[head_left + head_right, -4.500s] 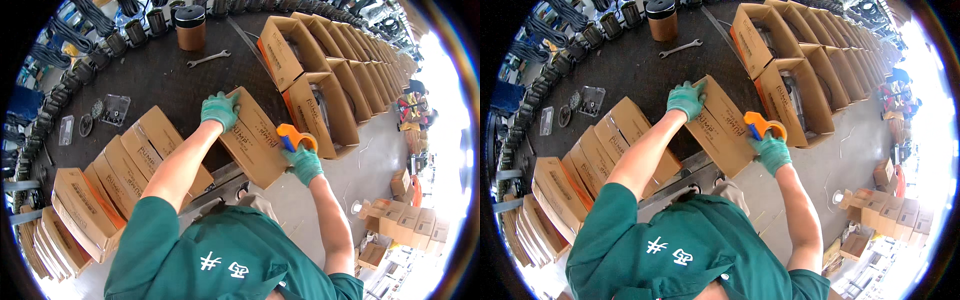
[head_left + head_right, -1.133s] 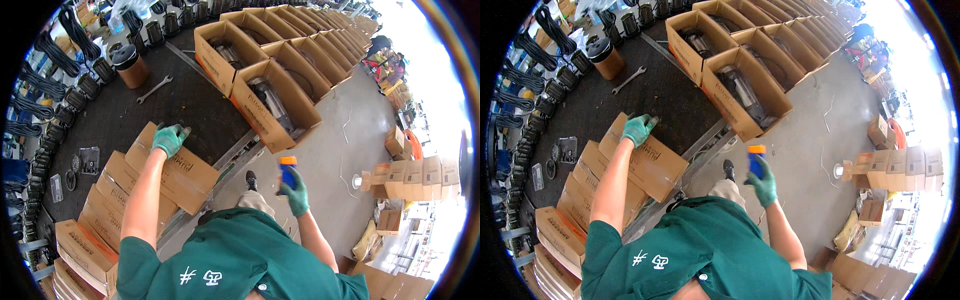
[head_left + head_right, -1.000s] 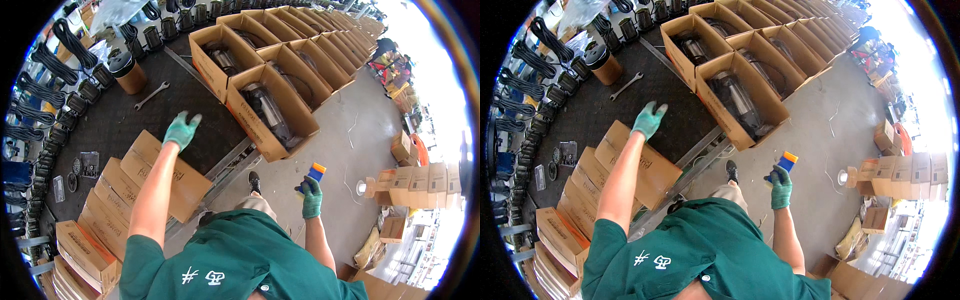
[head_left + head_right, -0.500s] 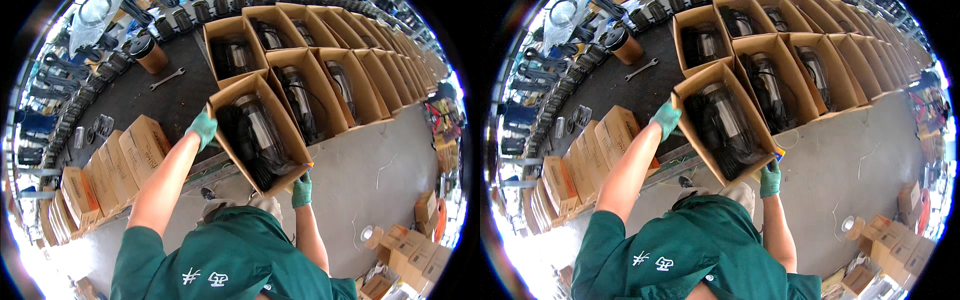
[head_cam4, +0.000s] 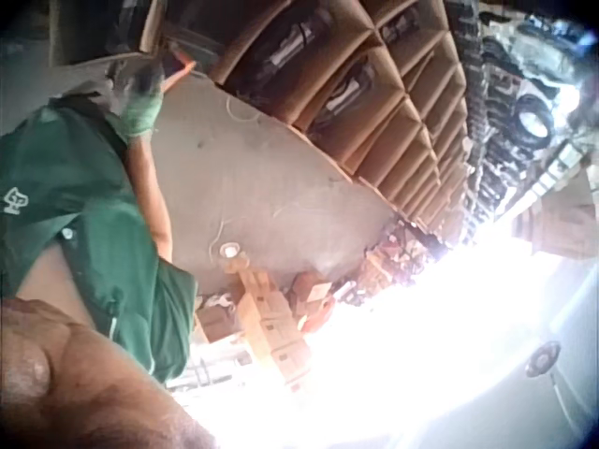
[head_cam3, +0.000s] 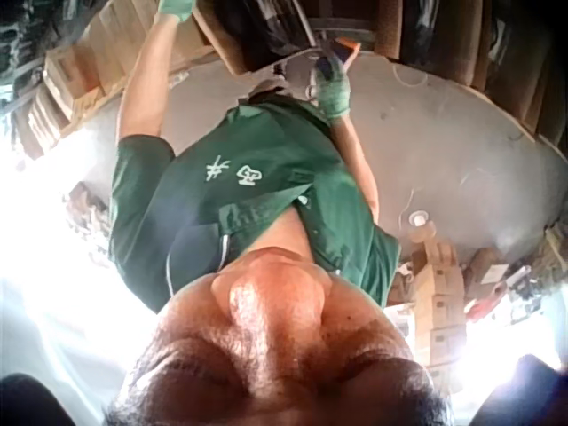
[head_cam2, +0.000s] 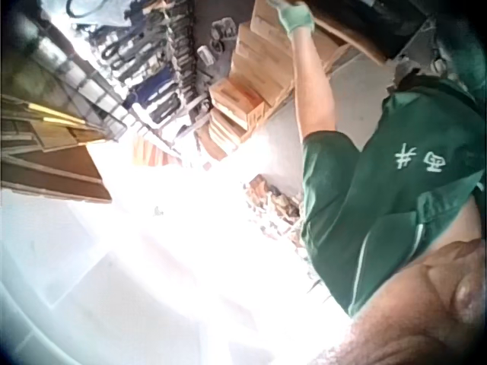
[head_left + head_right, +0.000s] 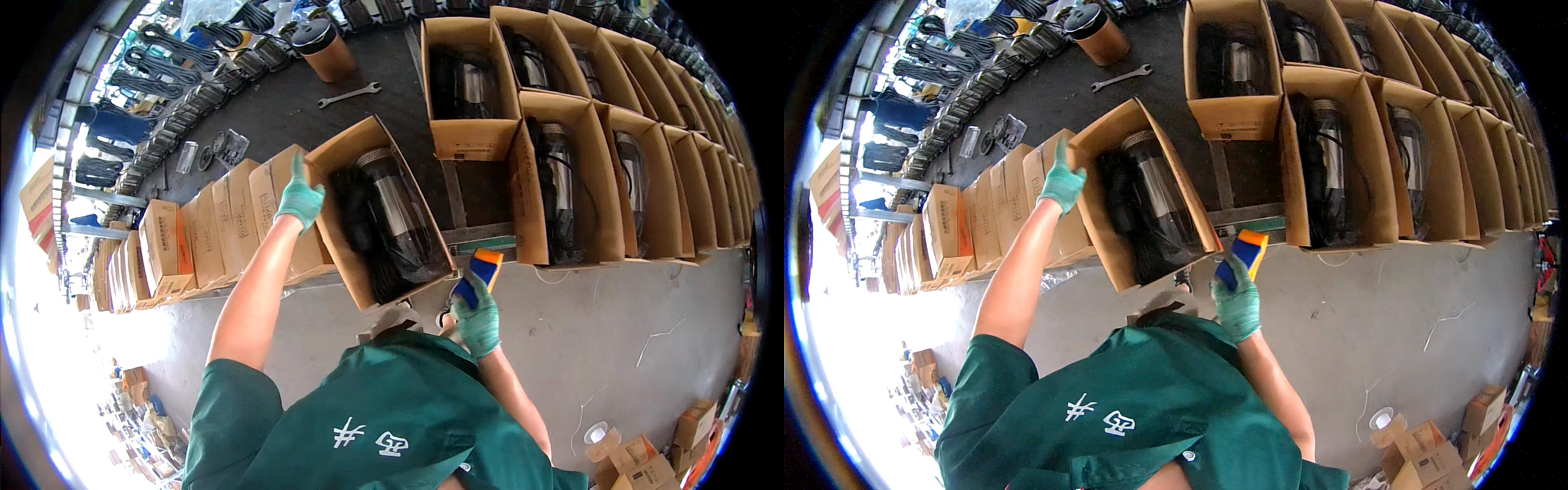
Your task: The person places cylindrical pumps wrapped in black plastic into cardboard boxes labeled 'PUMP'. They use a handheld tape dispenser to seal the boxes and stack them on a pallet. The process is repeated for multiple units in a warehouse setting.
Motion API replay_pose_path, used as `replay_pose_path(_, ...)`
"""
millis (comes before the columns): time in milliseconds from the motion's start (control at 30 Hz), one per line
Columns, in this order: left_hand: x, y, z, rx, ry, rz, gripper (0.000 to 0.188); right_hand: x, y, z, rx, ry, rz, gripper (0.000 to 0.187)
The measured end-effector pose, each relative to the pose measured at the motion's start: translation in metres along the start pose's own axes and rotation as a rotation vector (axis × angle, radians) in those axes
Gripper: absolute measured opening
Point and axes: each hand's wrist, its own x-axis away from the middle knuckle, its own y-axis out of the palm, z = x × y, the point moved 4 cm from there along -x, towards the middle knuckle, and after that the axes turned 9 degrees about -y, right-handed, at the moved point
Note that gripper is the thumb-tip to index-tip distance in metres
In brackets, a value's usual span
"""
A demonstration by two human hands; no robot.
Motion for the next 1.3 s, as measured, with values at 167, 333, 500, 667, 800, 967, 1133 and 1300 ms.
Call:
replay_pose_path(167,0.009,0.01,0.071,-0.67,0.699,-0.201,0.072,-0.012,-0.029,-0.019,0.265,-0.107,0.005,0.05)
replay_pose_path(333,-0.026,0.041,0.065,-0.619,0.556,-0.533,0.063,-0.01,-0.039,0.005,0.207,-0.114,0.076,0.049)
replay_pose_path(500,-0.027,0.053,0.044,-0.877,0.625,-0.768,0.051,0.003,-0.028,0.023,0.117,-0.111,0.147,0.052)
replay_pose_path(667,-0.016,0.051,0.055,-0.824,0.617,-0.817,0.048,0.008,0.0,-0.003,0.042,-0.109,0.155,0.062)
replay_pose_path(800,-0.014,0.036,0.067,-0.835,0.586,-0.729,0.053,0.013,0.035,-0.057,0.348,-0.281,-0.004,0.083)
replay_pose_path(967,0.03,0.011,0.079,-0.715,0.816,-0.622,0.082,-0.004,0.041,-0.055,0.525,-0.233,-0.053,0.093)
replay_pose_path(1133,0.042,0.037,0.074,-0.799,0.861,-0.745,0.096,-0.012,0.045,-0.063,0.544,-0.241,-0.045,0.075)
replay_pose_path(1300,0.032,0.036,0.074,-0.724,0.837,-0.718,0.097,-0.01,0.047,-0.06,0.469,-0.281,-0.024,0.068)
